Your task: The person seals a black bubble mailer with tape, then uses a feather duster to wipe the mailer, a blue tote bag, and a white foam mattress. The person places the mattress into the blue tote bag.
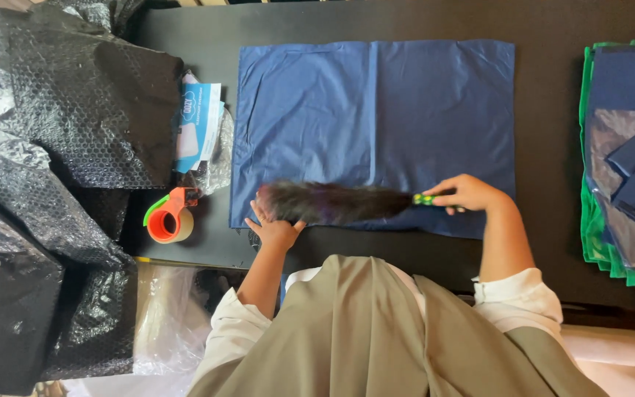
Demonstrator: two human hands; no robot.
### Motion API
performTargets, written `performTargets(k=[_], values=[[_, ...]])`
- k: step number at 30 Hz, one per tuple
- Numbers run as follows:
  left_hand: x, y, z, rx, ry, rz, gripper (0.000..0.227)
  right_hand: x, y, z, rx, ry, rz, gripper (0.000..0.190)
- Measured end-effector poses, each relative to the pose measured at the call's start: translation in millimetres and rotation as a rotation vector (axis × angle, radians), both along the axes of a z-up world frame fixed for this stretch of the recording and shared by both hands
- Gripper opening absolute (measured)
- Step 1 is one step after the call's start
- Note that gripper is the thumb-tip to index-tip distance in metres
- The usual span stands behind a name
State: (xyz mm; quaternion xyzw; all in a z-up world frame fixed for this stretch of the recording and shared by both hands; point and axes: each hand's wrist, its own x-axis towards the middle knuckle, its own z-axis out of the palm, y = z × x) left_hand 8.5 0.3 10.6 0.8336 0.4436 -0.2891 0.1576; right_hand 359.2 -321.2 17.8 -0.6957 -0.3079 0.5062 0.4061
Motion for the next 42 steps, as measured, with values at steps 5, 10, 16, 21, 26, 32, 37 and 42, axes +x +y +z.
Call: performTargets(k=[5,10,16,21,26,32,37,42], values=[[1.0,1.6,-16.1,0.083,-0.034,0.009,0.122,29.2,-57.7,-67.0,0.067,-0.165,-0.54,0.032],[1.8,1.7,-17.4,0.081,-0.026,0.006,0.123,23.2,-40.4,-47.5,0.185,-0.28,-0.767,0.027],[1.1,2.1,-21.2,0.091,-0.03,0.005,0.122,-2.8,-52.7,0.8,0.113,-0.037,-0.374,0.033],[-0.3,0.9,-24.2,0.107,-0.044,0.009,0.123,7.0,-53.2,-18.7,0.025,-0.016,-0.364,0.037],[11.3,0.0,-29.8,0.232,-0.153,-0.011,0.124,5.7,-26.6,-39.0,0.233,-0.168,-0.749,0.026],[50.4,-34.2,-7.9,0.146,-0.311,-0.224,0.122,-4.5,-57.2,-16.6,0.083,0.074,-0.34,0.035],[55.1,-48.4,-14.4,0.047,-0.234,-0.275,0.123,8.4,-69.4,-26.8,0.016,-0.016,-0.399,0.036],[55.4,-46.4,-8.7,0.011,-0.244,-0.239,0.138,14.9,-62.2,-57.9,0.205,-0.221,-0.744,0.028]])
